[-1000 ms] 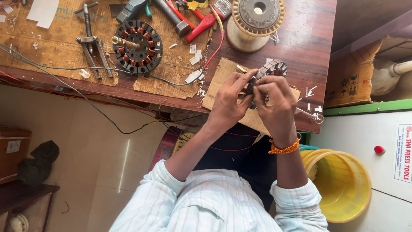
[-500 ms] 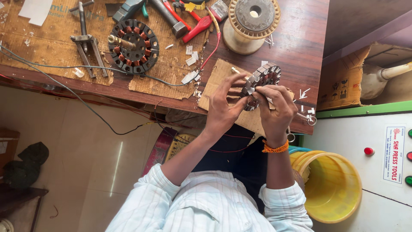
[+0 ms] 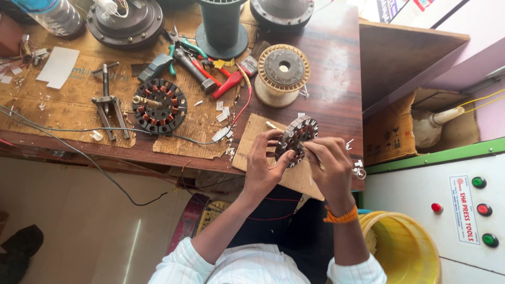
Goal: The person assembles a motor rotor by inserting small white plastic spacers into the slots between copper windings. They retrieve spacers from a yellow bucket and use their fingers to press them into place around the rotor's circumference.
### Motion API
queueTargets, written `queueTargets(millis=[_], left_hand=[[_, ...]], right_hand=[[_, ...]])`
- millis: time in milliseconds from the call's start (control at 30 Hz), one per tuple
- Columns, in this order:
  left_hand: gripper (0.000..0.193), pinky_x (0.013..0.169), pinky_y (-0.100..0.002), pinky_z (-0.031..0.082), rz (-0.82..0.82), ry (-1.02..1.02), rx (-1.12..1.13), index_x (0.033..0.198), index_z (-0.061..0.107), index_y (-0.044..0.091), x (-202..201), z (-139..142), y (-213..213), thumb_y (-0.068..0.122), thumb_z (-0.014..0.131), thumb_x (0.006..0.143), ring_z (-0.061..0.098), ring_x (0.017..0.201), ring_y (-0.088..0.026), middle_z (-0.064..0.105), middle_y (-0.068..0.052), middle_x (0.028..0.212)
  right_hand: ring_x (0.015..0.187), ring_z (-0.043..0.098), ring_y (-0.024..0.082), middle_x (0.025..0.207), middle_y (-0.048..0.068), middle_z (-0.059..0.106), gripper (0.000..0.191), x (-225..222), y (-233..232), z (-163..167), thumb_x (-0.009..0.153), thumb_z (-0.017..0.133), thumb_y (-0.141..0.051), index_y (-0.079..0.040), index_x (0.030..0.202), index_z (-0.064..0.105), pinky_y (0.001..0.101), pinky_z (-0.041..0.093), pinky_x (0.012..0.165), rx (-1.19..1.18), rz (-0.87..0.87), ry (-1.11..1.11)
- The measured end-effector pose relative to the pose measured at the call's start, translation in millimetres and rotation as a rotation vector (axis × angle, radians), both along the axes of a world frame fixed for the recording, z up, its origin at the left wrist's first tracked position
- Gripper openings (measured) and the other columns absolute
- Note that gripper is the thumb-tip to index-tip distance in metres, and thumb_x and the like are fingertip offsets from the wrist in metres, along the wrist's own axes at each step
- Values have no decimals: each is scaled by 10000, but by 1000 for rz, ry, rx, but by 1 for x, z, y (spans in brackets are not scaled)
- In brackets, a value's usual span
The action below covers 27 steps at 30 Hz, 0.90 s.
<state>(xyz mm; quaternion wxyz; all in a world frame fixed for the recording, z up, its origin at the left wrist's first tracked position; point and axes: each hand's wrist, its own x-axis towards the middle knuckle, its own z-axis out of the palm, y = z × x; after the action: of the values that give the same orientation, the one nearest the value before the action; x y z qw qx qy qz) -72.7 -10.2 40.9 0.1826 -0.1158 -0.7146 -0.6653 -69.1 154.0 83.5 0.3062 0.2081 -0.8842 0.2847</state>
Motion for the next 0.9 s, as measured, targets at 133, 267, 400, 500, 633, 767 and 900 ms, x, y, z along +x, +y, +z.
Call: queueTargets(millis=[133, 267, 400, 500, 633, 767, 900], left_hand=[[540, 641, -303, 587, -66, -204, -19, 1358, 591, 67, -13, -2, 4, 137, 809, 868, 732, 821, -172, 738, -79, 1040], [461, 666, -268, 623, -12, -109, -52, 1291, 651, 55, -21, -1, 9, 145, 817, 871, 750, 815, -139, 743, -75, 1019], [428, 725, -254, 592, 68, -100, -12, 1278, 674, 6, -16, 5, 3, 77, 824, 883, 713, 827, -123, 754, -76, 1002], [421, 761, -236, 590, 59, -136, 107, 1284, 637, -31, -5, 7, -13, 43, 802, 904, 699, 871, -100, 715, -53, 1036], [420, 773, -212, 584, 28, -92, 126, 1302, 594, -40, 4, 11, -31, 33, 771, 928, 690, 927, -87, 649, -43, 1120], [380, 710, -200, 553, 81, -185, 96, 1260, 617, -42, 8, 9, -30, 26, 777, 921, 667, 852, -82, 643, -47, 1054], [376, 722, -205, 578, 90, -171, 56, 1240, 618, -35, 3, 2, -26, 37, 774, 905, 690, 858, -90, 662, -56, 1049]], right_hand=[[1132, 594, 285, 1160, 83, 684, 209, 21, 33, -10, 840, 803, -77, -63, 1044, 759, 397, 519, 978, 82, -163, -93], [1211, 548, 343, 1257, 131, 635, 381, 32, 63, -38, 815, 789, -198, -56, 1164, 730, 446, 448, 1058, 219, -183, -219], [1131, 599, 311, 1210, 111, 677, 301, 26, 81, -71, 916, 729, -206, -81, 1189, 711, 470, 443, 986, 216, -217, -248], [1042, 601, 310, 1143, 103, 693, 206, 13, 87, -86, 986, 706, -130, -82, 1186, 712, 468, 449, 888, 143, -259, -274], [1066, 594, 307, 1136, 91, 680, 243, -13, 89, -81, 954, 716, -38, -88, 1191, 701, 459, 473, 981, 79, -201, -282], [1113, 578, 307, 1183, 92, 668, 253, -30, 83, -62, 932, 756, -29, -69, 1179, 715, 433, 485, 988, 99, -213, -262], [1163, 576, 290, 1205, 74, 672, 212, -54, 67, -50, 937, 784, -108, -85, 1143, 738, 418, 495, 1020, 107, -172, -223]])
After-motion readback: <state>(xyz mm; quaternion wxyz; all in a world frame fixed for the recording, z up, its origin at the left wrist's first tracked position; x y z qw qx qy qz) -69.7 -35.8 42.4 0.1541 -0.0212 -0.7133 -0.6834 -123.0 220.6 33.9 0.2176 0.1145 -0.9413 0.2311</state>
